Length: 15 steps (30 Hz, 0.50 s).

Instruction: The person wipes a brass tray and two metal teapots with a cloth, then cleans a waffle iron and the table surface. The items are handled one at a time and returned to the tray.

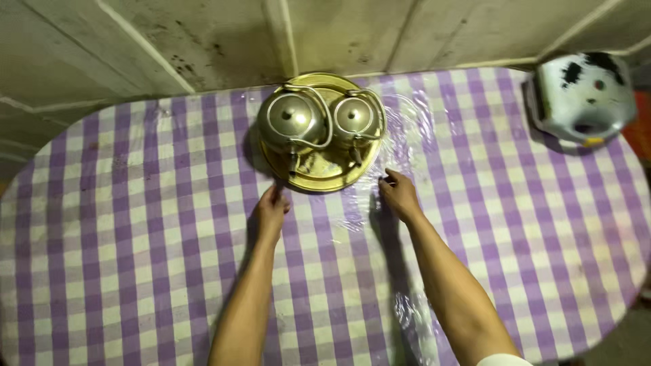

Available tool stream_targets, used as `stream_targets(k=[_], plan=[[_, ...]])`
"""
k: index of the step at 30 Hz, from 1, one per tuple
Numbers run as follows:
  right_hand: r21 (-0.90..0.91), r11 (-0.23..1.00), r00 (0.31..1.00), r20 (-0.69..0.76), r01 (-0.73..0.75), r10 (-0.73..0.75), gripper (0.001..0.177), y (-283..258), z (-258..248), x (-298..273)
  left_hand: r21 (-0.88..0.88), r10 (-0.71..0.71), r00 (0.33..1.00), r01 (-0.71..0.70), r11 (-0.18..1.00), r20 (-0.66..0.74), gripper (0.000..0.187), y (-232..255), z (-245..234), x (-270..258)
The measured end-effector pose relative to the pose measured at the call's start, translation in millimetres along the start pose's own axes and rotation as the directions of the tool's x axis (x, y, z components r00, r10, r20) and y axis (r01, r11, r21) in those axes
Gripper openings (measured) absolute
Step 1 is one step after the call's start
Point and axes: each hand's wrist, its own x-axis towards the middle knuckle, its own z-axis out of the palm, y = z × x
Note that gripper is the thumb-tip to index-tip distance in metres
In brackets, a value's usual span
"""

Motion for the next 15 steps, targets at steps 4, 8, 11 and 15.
stream_targets(k=[4,8,11,15], plan=[[-0.139,0.977,0.98,-0.094,0.163,-0.177,0.044,42,-55,-56,0.173,-0.042,0.999,0.036,0.984,0.026,0.039,-20,-4,-60],[-0.245,0.967,0.952,-0.27,0.077,-0.144,0.042,78,-115,-126,0.242,-0.037,0.99,0.002,0.97,0.138,0.036,-22,18,-104],[-0.388,0.919,0.929,-0.312,0.066,-0.199,0.04,125,-148,-187,0.321,-0.15,0.97,0.083,0.943,0.19,0.037,-26,39,-155],[-0.477,0.879,0.935,-0.307,0.009,-0.176,0.044,174,-161,-233,0.352,0.055,0.924,-0.199,0.915,0.378,0.033,-34,72,-204]])
